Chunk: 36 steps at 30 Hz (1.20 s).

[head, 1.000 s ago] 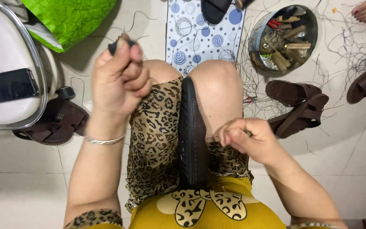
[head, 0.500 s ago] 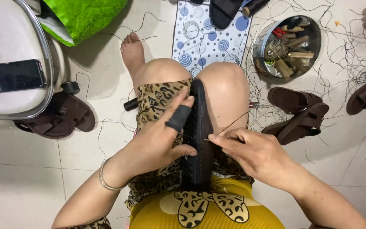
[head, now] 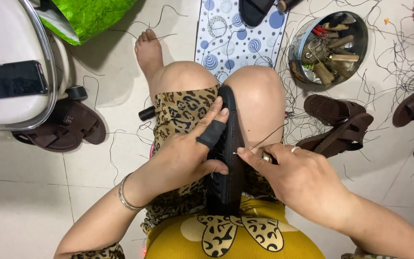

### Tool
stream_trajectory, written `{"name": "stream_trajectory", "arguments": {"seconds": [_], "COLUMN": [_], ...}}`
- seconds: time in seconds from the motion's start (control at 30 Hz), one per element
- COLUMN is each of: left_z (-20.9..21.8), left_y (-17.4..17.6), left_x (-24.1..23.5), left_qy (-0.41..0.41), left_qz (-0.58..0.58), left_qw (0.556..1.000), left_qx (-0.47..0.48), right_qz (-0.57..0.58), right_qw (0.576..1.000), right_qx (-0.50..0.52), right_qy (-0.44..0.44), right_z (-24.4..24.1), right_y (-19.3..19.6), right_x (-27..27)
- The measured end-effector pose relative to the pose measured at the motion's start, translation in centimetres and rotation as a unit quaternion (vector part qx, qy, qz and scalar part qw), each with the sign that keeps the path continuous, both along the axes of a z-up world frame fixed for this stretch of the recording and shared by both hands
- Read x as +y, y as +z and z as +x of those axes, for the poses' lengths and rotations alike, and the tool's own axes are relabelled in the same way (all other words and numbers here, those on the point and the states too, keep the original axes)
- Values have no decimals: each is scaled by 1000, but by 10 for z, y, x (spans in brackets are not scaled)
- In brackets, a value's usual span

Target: The person sits on the floor and sews a black sandal using a needle and thread. They repeatedly pass the needle through the sole and pull the thread to secure the stitching. After finishing, they cut the thread and place the sandal into a green bag.

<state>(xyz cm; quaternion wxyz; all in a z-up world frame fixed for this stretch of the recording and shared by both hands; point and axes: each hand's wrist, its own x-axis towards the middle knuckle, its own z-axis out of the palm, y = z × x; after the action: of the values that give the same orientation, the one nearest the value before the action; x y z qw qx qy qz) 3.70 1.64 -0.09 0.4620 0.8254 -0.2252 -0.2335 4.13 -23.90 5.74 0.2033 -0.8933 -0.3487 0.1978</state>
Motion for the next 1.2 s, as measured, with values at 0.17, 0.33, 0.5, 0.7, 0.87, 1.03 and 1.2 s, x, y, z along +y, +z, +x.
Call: {"name": "stream_trajectory", "arguments": {"seconds": [0.17, 0.33, 0.5, 0.7, 0.87, 1.03, 1.2], "left_z": [-6, -20, -27, -27, -25, -20, -53], "left_y": [-11, -12, -13, -1, -6, 31, 16], "left_x": [0, 7, 21, 0, -3, 2, -57], "left_qy": [-10, 48, 119, 173, 80, 189, -26], "left_qz": [47, -23, -127, -290, -91, -65, 25], "left_qw": [997, 989, 984, 921, 992, 969, 936], "left_qx": [-61, -135, -29, 194, -21, -146, -350], "right_qz": [-100, -15, 88, 105, -92, 12, 296], "right_qw": [992, 1000, 995, 992, 989, 932, 847], "right_qx": [-51, 10, 21, -39, 113, 306, 366], "right_qy": [50, -18, -52, -54, -29, -192, -247], "right_z": [2, 2, -7, -12, 15, 14, -6], "right_y": [-3, -22, -51, -44, 3, -24, -58], "right_x": [17, 27, -6, -5, -55, -74, -36]}}
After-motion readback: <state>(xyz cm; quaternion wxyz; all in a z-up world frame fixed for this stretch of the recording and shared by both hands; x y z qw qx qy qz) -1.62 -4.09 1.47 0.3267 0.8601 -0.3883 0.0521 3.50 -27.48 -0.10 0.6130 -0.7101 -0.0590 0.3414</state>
